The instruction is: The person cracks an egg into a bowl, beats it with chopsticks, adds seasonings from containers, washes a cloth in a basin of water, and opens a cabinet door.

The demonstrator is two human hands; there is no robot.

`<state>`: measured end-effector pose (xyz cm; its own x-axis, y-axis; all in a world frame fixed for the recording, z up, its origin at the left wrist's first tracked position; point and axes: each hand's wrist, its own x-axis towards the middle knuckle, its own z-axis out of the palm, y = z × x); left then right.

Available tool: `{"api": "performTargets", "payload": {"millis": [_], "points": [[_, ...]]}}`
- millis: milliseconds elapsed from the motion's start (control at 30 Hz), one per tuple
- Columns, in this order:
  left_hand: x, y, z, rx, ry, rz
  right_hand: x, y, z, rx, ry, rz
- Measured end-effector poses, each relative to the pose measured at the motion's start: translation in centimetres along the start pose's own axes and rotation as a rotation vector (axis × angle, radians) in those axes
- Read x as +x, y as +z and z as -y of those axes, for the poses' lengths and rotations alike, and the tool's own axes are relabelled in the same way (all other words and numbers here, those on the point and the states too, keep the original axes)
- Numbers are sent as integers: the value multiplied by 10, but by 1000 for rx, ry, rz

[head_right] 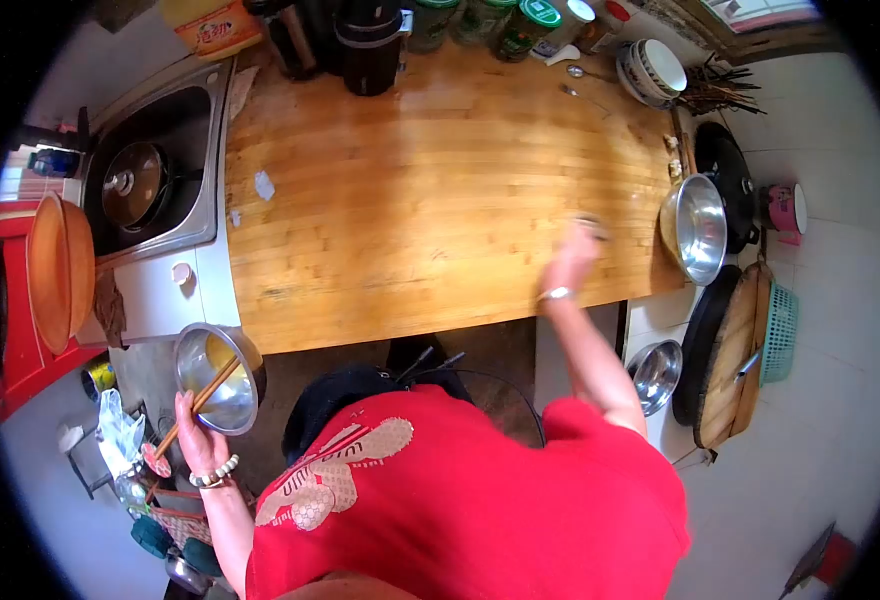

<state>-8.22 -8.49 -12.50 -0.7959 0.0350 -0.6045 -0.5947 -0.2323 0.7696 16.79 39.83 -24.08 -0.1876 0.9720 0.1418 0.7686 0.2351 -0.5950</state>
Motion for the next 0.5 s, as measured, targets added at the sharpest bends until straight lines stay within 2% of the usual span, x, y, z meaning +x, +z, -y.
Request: {"api": "performTargets", "payload": {"millis": [33, 100, 167, 300, 367, 400, 433, 500], "points": [[1, 5, -1, 2, -9, 22, -16, 16, -10, -356, -651, 143], [6, 20, -5, 24, -29, 78, 12, 28, 23, -356, -729, 152], [2, 39, -8, 58, -21, 63, 92, 68, 8, -517, -609, -75], [5, 56, 0, 77, -40, 70, 223, 90, -3, -434, -559, -23], [5, 60, 1, 73, -67, 68, 236, 82, 2, -228, -599, 63], [7, 58, 4, 89, -59, 56, 226, 71, -5, -233, -702, 11], [9, 60, 8, 98, -49, 49, 221, 66, -17, -235, -700, 3], [8, 64, 11, 94, -56, 63, 221, 52, -71, -370, -523, -154]]}}
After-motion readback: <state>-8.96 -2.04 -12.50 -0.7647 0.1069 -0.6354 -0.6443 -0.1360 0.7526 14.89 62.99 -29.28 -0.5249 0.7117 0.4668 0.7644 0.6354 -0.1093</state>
